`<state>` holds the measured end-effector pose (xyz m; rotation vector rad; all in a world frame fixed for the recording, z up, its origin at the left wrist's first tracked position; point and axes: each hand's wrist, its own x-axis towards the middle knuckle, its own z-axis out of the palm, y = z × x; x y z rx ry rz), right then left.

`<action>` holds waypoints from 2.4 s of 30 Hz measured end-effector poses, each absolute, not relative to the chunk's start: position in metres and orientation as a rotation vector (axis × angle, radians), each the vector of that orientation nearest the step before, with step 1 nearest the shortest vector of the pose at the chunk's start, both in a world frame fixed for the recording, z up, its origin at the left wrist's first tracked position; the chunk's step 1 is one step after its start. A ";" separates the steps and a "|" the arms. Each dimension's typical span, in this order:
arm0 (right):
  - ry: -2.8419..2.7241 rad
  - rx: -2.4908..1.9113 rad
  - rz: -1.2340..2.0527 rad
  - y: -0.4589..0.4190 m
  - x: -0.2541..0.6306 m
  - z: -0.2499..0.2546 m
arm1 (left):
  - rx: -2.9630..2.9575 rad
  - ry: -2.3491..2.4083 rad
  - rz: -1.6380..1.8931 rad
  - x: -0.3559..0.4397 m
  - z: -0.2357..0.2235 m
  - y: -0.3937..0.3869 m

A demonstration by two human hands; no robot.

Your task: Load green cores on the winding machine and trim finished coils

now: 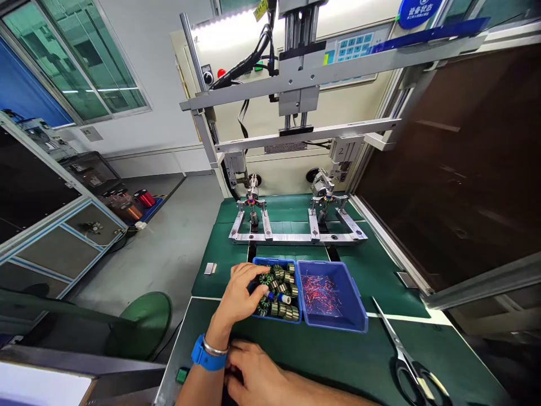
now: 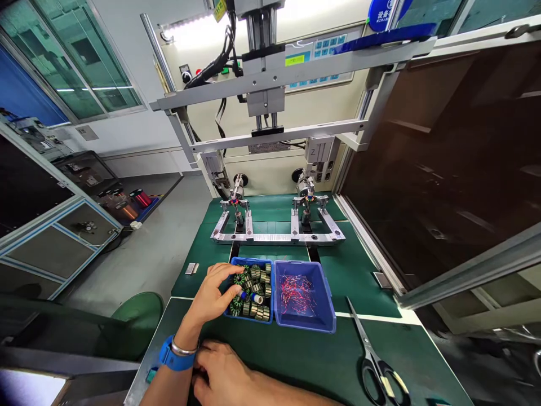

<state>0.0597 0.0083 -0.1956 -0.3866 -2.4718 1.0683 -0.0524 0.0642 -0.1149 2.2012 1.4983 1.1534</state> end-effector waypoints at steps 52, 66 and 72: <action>-2.353 -0.347 1.082 0.007 0.057 -0.209 | 2.200 1.529 1.167 -0.050 -0.112 0.063; -2.351 -0.353 1.065 0.006 0.058 -0.208 | 2.276 1.478 1.243 -0.050 -0.113 0.063; -2.374 -0.385 1.043 0.006 0.058 -0.205 | 2.215 1.524 1.190 -0.050 -0.114 0.064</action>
